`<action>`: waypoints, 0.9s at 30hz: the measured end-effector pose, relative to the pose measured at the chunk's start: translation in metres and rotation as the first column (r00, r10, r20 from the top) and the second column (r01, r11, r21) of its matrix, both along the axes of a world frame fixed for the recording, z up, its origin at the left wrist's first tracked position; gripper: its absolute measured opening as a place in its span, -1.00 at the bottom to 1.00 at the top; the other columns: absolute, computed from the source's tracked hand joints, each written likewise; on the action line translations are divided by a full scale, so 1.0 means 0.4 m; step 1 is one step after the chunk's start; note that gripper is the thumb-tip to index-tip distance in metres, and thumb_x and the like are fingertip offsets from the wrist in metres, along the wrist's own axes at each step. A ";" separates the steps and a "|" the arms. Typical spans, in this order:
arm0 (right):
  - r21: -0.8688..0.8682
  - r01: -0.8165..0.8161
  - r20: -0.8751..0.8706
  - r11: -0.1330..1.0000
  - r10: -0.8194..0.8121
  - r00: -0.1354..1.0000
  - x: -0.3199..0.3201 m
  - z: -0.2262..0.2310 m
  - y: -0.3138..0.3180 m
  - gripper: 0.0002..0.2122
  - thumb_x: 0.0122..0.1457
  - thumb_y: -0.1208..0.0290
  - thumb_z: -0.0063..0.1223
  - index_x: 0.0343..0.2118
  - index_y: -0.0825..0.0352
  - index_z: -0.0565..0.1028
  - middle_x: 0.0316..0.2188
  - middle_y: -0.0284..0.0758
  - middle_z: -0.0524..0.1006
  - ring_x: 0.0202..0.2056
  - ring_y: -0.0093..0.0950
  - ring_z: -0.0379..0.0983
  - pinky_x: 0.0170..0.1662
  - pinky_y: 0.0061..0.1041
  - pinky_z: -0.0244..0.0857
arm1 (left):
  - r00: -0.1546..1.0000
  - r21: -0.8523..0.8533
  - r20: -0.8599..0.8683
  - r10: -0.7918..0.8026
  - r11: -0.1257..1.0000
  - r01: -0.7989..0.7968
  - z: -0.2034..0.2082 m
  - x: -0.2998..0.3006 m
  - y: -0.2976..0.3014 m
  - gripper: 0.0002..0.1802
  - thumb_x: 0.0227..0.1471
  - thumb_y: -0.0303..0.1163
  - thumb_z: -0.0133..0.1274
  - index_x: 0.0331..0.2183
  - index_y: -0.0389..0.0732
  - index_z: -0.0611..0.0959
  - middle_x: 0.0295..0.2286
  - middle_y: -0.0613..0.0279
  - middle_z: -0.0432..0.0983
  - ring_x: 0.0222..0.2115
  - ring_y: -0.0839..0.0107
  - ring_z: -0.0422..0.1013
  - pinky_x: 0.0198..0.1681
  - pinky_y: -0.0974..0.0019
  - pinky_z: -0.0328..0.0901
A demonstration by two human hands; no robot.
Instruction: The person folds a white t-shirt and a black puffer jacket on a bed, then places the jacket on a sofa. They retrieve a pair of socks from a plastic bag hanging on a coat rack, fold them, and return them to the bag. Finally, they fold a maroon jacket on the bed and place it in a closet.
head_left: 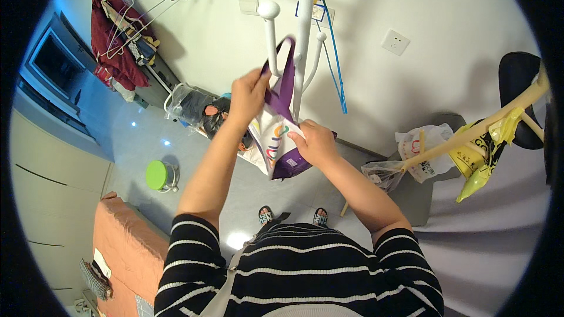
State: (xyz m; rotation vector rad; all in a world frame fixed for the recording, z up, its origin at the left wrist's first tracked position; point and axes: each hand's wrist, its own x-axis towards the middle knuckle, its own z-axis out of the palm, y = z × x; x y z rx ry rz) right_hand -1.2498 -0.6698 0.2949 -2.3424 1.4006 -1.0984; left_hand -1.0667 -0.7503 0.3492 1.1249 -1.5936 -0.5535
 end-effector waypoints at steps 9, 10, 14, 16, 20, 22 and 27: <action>-0.162 -0.077 0.157 0.984 0.102 0.982 0.063 0.341 0.057 -0.72 0.06 0.32 0.13 -0.59 0.43 0.38 -0.62 -0.12 0.38 -0.57 -0.09 0.35 -0.52 -0.29 0.18 | 0.971 -0.031 -0.220 -0.097 0.995 0.093 0.397 0.038 0.067 -0.75 0.11 -0.35 -0.03 -0.25 -0.27 0.65 -0.66 0.49 0.30 -0.67 0.70 0.13 -0.63 0.54 0.01; -0.191 -0.104 0.167 0.976 0.136 0.976 0.082 0.355 0.068 -0.72 0.05 0.32 0.13 -0.60 0.43 0.38 -0.62 -0.14 0.38 -0.57 -0.11 0.36 -0.53 -0.30 0.18 | 0.965 -0.076 -0.239 -0.104 0.993 0.088 0.405 0.066 0.089 -0.72 0.12 -0.35 -0.03 -0.20 -0.30 0.61 -0.61 0.48 0.36 -0.63 0.69 0.18 -0.57 0.57 0.03; -0.204 -0.192 0.074 0.960 0.211 0.975 0.117 0.336 0.120 -0.74 0.06 0.30 0.12 -0.60 0.37 0.36 -0.61 -0.21 0.35 -0.59 -0.18 0.36 -0.55 -0.29 0.21 | 0.939 -0.190 -0.311 -0.145 0.978 0.088 0.380 0.128 0.178 -0.68 0.13 -0.38 -0.07 -0.16 -0.40 0.57 -0.53 0.33 0.42 -0.47 0.59 0.31 -0.38 0.54 0.17; -0.147 -0.239 0.070 0.960 0.251 0.965 0.143 0.288 0.138 -0.72 0.05 0.25 0.12 -0.60 0.37 0.39 -0.57 -0.23 0.37 -0.59 -0.18 0.38 -0.53 -0.29 0.25 | 0.930 -0.157 -0.326 -0.172 0.980 0.127 0.313 0.180 0.200 -0.65 0.11 -0.36 -0.07 -0.15 -0.41 0.55 -0.48 0.26 0.45 -0.39 0.49 0.37 -0.25 0.44 0.25; 0.226 -0.417 0.111 0.880 0.402 0.909 0.181 0.116 0.134 -0.56 -0.03 0.00 0.17 -0.60 0.40 0.46 -0.50 -0.23 0.41 -0.55 -0.16 0.41 -0.42 -0.29 0.30 | 0.906 0.053 -0.380 -0.188 0.973 0.225 0.127 0.214 0.224 -0.68 0.16 -0.40 -0.07 -0.09 -0.36 0.55 -0.48 0.36 0.48 -0.45 0.64 0.34 -0.32 0.57 0.22; 0.516 -0.536 0.308 0.668 0.439 0.844 0.199 0.036 0.106 -0.50 -0.06 -0.05 0.23 -0.46 0.45 0.51 -0.45 -0.25 0.39 -0.39 -0.41 0.37 -0.30 -0.47 0.25 | 0.899 0.186 -0.407 -0.162 0.949 0.255 0.003 0.226 0.216 -0.68 0.18 -0.40 -0.08 -0.08 -0.36 0.54 -0.47 0.35 0.50 -0.41 0.62 0.36 -0.27 0.55 0.23; 0.663 -0.680 0.721 0.312 -0.024 0.692 0.229 -0.114 0.114 -0.73 0.04 0.21 0.22 -0.43 0.37 0.55 -0.49 -0.47 0.46 -0.36 -0.64 0.36 -0.23 -0.62 0.19 | 0.886 0.399 -0.462 -0.019 0.888 0.228 -0.238 0.246 0.231 -0.59 0.17 -0.22 -0.06 -0.06 -0.30 0.53 -0.19 0.20 0.51 -0.15 0.46 0.37 -0.04 0.42 0.21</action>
